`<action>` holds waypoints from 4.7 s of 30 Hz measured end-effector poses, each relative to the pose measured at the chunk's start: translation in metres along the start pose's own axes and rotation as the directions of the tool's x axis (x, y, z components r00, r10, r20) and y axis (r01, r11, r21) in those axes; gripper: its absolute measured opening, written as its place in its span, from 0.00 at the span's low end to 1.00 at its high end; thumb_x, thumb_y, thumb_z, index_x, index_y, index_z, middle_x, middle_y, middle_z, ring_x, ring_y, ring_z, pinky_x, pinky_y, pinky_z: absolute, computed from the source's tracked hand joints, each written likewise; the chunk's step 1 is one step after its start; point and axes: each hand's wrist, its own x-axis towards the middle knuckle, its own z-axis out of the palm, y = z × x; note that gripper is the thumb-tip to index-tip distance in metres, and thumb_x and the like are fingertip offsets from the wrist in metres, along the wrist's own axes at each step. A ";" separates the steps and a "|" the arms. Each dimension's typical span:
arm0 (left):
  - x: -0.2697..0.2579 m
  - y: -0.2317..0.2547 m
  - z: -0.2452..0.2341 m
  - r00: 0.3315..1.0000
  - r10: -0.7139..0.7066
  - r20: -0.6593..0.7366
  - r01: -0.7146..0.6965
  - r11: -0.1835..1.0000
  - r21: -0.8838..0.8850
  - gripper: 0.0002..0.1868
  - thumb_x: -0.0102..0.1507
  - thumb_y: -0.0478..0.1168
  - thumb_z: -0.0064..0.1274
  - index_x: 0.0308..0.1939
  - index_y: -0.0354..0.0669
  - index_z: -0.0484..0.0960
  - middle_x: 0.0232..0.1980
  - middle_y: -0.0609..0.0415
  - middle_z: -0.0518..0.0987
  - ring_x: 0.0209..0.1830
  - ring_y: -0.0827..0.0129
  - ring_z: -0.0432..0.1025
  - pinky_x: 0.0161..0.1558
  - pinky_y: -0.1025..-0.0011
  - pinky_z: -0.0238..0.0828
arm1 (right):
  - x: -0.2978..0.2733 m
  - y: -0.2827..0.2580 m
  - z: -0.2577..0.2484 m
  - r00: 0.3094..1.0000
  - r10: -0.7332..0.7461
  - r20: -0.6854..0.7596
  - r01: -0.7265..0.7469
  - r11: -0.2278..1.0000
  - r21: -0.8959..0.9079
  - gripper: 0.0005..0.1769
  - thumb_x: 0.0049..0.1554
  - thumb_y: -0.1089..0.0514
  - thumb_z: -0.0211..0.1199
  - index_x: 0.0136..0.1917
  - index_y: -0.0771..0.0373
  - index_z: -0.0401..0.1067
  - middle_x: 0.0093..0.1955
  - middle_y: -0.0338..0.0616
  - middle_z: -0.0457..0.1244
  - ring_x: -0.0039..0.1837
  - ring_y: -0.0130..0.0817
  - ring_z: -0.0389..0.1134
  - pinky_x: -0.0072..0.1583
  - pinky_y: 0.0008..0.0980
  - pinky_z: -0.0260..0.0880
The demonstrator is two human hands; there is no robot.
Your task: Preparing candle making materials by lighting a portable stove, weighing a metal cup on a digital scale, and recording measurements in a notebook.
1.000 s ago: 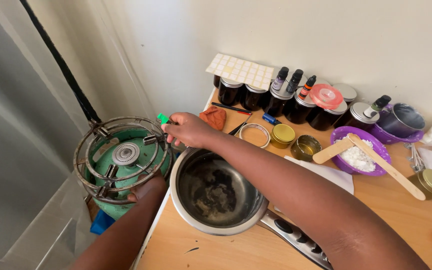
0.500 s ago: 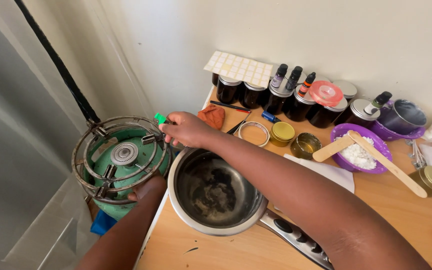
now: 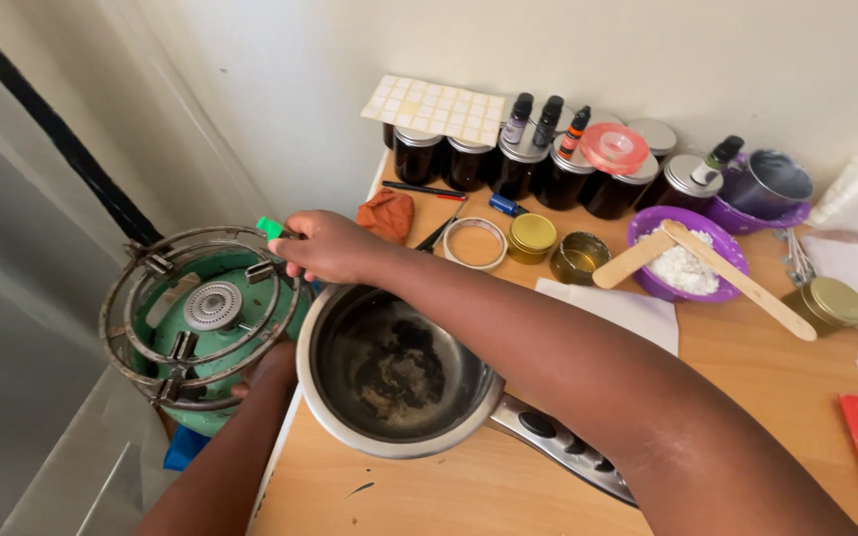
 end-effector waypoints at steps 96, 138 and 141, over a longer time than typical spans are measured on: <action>0.044 0.003 -0.178 0.966 0.237 -0.103 -0.161 0.865 0.476 0.44 0.79 0.70 0.30 0.38 0.39 0.89 0.36 0.47 0.83 0.33 0.62 0.77 0.35 0.68 0.69 | -0.314 0.034 -0.060 0.895 0.250 -0.369 -0.088 0.910 0.404 0.18 0.66 0.56 0.59 0.52 0.70 0.85 0.46 0.52 0.78 0.47 0.36 0.75 0.49 0.34 0.73; -0.294 0.136 -0.140 0.229 0.970 0.082 -0.910 0.244 -0.335 0.26 0.59 0.55 0.67 0.55 0.45 0.87 0.47 0.48 0.90 0.54 0.47 0.83 0.54 0.52 0.77 | -0.253 0.029 -0.097 0.840 0.175 -0.513 0.153 0.831 0.534 0.17 0.66 0.62 0.65 0.67 0.69 0.75 0.47 0.46 0.67 0.45 0.37 0.75 0.41 0.34 0.81; -0.285 0.139 -0.144 0.310 0.941 -0.140 -0.932 0.271 -0.242 0.27 0.64 0.54 0.64 0.60 0.42 0.84 0.55 0.42 0.86 0.55 0.48 0.83 0.56 0.53 0.78 | -0.229 0.070 -0.116 0.740 0.260 -0.621 0.134 0.847 0.514 0.14 0.67 0.62 0.63 0.65 0.68 0.77 0.48 0.47 0.67 0.45 0.37 0.76 0.45 0.32 0.83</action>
